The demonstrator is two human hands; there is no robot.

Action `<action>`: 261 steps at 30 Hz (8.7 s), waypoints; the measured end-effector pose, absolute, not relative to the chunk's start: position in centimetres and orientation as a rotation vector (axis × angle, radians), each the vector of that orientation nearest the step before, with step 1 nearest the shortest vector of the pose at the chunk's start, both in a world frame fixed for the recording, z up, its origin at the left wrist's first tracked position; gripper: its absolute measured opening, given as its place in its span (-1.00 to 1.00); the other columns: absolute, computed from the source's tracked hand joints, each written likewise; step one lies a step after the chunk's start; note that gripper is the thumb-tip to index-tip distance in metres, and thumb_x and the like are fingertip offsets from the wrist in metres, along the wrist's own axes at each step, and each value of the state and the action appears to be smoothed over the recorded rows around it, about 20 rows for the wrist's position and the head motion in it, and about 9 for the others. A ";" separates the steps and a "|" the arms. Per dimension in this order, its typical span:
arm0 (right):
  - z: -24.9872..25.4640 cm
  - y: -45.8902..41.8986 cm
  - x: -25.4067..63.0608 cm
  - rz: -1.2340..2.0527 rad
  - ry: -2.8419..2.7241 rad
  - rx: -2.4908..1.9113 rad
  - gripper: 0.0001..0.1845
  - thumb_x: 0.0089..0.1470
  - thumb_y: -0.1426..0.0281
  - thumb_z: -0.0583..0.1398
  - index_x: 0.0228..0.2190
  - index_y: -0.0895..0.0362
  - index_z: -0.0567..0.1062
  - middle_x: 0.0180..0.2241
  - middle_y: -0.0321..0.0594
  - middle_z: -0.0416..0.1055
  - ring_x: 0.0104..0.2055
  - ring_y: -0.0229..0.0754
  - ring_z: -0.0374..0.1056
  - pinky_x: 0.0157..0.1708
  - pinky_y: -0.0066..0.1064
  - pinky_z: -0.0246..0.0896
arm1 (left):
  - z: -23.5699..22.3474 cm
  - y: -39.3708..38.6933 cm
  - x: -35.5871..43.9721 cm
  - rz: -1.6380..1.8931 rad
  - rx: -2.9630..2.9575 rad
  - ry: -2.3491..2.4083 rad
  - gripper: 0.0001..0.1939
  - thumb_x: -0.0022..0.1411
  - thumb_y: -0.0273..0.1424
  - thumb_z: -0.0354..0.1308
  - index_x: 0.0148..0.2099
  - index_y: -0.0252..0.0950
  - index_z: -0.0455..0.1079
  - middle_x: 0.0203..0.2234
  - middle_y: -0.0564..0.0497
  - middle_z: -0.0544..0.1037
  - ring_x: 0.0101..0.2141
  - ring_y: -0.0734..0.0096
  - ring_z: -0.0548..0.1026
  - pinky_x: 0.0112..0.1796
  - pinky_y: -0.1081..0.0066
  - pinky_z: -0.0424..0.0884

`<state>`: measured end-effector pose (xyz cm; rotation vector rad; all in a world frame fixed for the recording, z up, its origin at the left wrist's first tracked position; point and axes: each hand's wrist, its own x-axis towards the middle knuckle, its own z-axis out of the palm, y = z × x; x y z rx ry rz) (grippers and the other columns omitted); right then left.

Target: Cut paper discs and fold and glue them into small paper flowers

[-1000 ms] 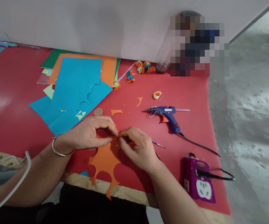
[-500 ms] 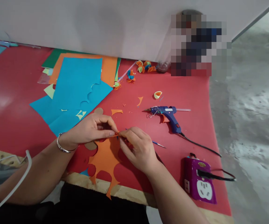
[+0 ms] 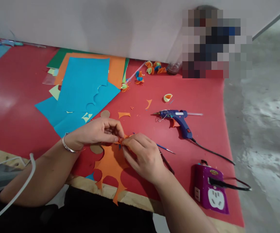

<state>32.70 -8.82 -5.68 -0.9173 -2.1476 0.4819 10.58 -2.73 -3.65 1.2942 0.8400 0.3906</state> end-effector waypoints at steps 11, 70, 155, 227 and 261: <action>-5.2 -9.1 32.2 0.672 -2.152 -0.844 -0.81 0.39 0.53 0.17 -0.22 0.02 0.52 -0.33 -0.19 0.63 -0.31 -0.14 0.60 -0.28 -0.31 0.58 | -4.1 -2.2 9.8 0.299 1.194 0.646 -0.71 0.10 -0.57 0.36 -0.11 -0.23 0.50 -0.43 0.12 0.59 -0.36 0.48 0.57 -0.26 0.46 0.46; -5.9 -8.5 32.9 0.483 -2.105 -0.974 -0.84 0.36 0.54 0.16 -0.20 0.07 0.51 -0.36 -0.19 0.56 -0.43 -0.18 0.47 -0.44 -0.38 0.41 | -2.6 -3.9 10.3 0.465 1.546 0.837 -0.77 0.20 -0.45 0.26 -0.09 -0.19 0.37 -0.26 0.03 0.57 -0.27 0.38 0.60 -0.23 0.35 0.58; -6.4 -8.3 33.0 0.427 -2.018 -1.126 -0.84 0.35 0.50 0.16 -0.24 0.07 0.55 -0.41 -0.21 0.53 -0.46 -0.18 0.42 -0.45 -0.36 0.37 | -2.0 -5.8 10.5 0.606 2.204 0.990 -0.88 0.35 -0.54 0.24 -0.11 -0.23 0.46 -0.23 0.00 0.61 -0.31 0.42 0.62 -0.31 0.49 0.59; -6.2 -8.4 32.9 0.385 -2.037 -1.085 -0.83 0.30 0.54 0.18 -0.26 0.07 0.54 -0.45 -0.23 0.52 -0.48 -0.17 0.44 -0.47 -0.36 0.39 | -3.5 -3.7 11.7 0.552 1.371 0.994 -0.69 0.18 -0.17 0.44 -0.33 -0.24 0.43 -0.48 0.06 0.54 -0.45 0.45 0.49 -0.46 0.47 0.44; -6.0 -8.7 32.9 0.411 -2.045 -1.058 -0.82 0.31 0.55 0.18 -0.23 0.06 0.55 -0.40 -0.19 0.57 -0.44 -0.15 0.50 -0.44 -0.35 0.45 | -3.5 -3.5 11.2 0.515 1.287 0.958 -0.65 0.15 -0.14 0.48 -0.35 -0.29 0.48 -0.56 0.08 0.47 -0.54 0.54 0.33 -0.53 0.50 0.27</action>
